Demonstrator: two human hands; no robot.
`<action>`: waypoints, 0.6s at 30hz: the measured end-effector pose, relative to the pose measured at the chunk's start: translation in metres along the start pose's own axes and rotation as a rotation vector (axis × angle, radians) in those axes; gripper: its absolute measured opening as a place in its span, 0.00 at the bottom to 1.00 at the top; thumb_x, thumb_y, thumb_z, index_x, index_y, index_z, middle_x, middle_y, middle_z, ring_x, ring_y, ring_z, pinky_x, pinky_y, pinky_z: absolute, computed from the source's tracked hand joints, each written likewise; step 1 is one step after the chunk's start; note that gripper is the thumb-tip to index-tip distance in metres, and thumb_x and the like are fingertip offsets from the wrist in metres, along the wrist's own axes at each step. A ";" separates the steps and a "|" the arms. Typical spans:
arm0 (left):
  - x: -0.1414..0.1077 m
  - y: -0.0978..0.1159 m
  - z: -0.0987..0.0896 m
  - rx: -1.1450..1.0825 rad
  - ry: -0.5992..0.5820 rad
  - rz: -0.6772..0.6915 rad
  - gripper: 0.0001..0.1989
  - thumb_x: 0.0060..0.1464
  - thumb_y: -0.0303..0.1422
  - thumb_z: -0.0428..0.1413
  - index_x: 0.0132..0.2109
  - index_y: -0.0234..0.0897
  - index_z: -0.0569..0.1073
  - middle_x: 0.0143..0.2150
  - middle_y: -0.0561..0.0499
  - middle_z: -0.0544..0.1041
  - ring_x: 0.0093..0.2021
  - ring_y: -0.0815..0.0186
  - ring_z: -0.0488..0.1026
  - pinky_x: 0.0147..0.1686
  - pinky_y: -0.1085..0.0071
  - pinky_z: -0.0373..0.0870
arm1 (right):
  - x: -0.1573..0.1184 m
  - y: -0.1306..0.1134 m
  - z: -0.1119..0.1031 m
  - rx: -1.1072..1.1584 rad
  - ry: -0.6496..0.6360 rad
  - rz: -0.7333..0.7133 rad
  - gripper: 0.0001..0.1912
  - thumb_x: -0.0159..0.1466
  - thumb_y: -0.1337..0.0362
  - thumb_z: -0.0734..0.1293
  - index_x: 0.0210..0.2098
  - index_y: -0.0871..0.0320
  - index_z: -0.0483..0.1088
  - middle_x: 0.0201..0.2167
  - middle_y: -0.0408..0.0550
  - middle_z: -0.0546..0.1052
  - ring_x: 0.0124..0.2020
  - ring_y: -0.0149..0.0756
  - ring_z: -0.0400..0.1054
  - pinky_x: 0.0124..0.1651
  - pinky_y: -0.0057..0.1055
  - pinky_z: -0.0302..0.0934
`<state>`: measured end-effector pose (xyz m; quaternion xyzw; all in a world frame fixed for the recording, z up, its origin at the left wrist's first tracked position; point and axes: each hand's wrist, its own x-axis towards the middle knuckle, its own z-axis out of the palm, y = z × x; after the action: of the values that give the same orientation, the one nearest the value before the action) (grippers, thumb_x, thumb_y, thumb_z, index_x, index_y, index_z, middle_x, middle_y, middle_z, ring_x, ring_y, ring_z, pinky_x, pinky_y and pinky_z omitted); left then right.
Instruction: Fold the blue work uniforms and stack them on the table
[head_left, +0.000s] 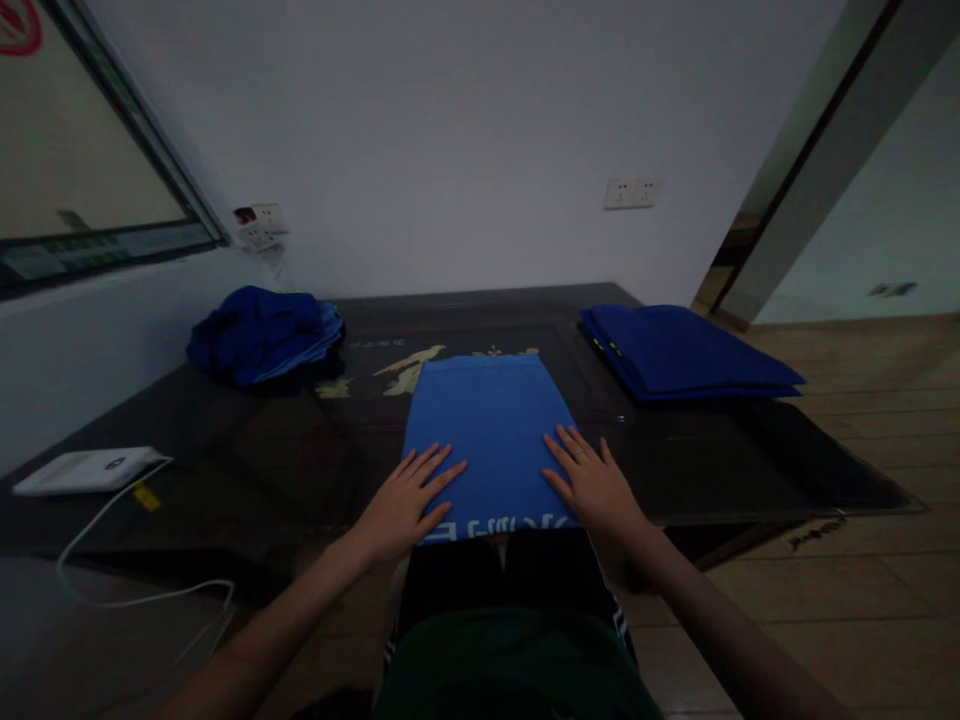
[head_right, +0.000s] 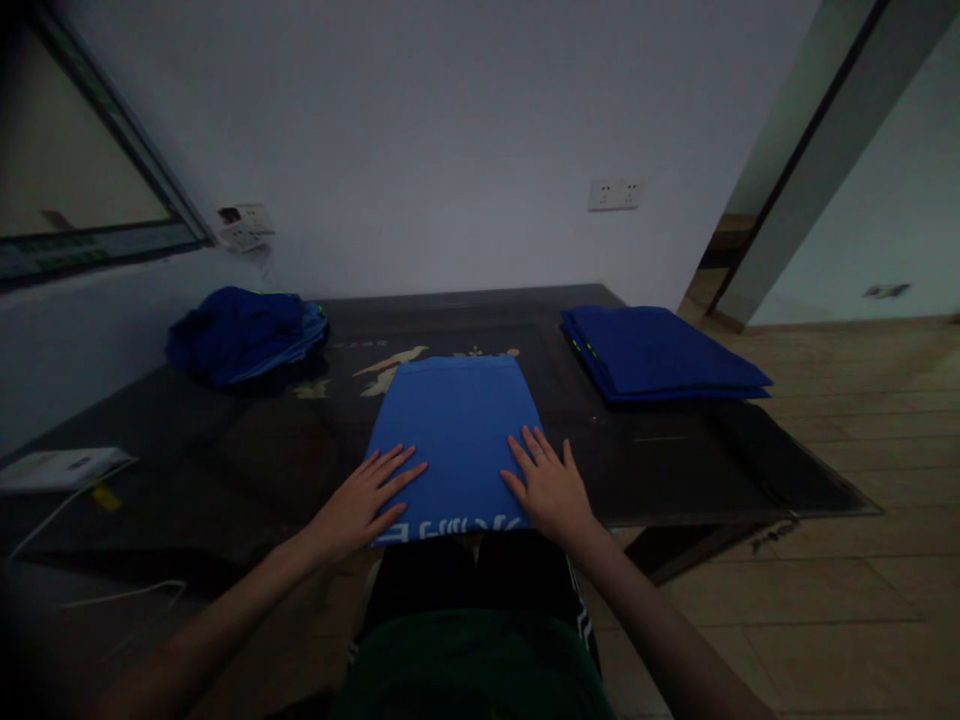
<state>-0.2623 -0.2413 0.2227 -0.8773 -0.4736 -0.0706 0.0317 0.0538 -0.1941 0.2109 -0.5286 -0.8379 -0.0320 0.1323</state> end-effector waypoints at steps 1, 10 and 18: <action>-0.001 0.003 0.000 0.010 0.018 0.002 0.28 0.65 0.44 0.44 0.69 0.47 0.53 0.70 0.47 0.55 0.69 0.56 0.51 0.65 0.48 0.47 | -0.002 0.004 -0.001 -0.002 0.029 -0.021 0.25 0.68 0.55 0.57 0.62 0.55 0.62 0.65 0.56 0.60 0.67 0.50 0.50 0.64 0.63 0.42; 0.012 0.064 0.007 0.048 0.037 0.052 0.36 0.59 0.35 0.56 0.69 0.51 0.49 0.70 0.48 0.55 0.69 0.55 0.51 0.65 0.45 0.49 | -0.020 -0.016 -0.013 0.163 -0.111 -0.446 0.41 0.55 0.58 0.74 0.65 0.53 0.58 0.66 0.56 0.59 0.66 0.51 0.51 0.64 0.55 0.51; 0.011 0.043 0.001 0.024 -0.056 0.120 0.30 0.62 0.35 0.52 0.68 0.49 0.53 0.68 0.49 0.58 0.68 0.58 0.53 0.64 0.49 0.53 | -0.015 -0.004 -0.010 0.218 -0.063 -0.495 0.25 0.64 0.68 0.65 0.60 0.52 0.65 0.59 0.51 0.69 0.60 0.41 0.64 0.62 0.46 0.57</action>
<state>-0.2201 -0.2560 0.2236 -0.9052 -0.4218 -0.0385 0.0331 0.0582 -0.2116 0.2174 -0.2912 -0.9438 0.0434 0.1503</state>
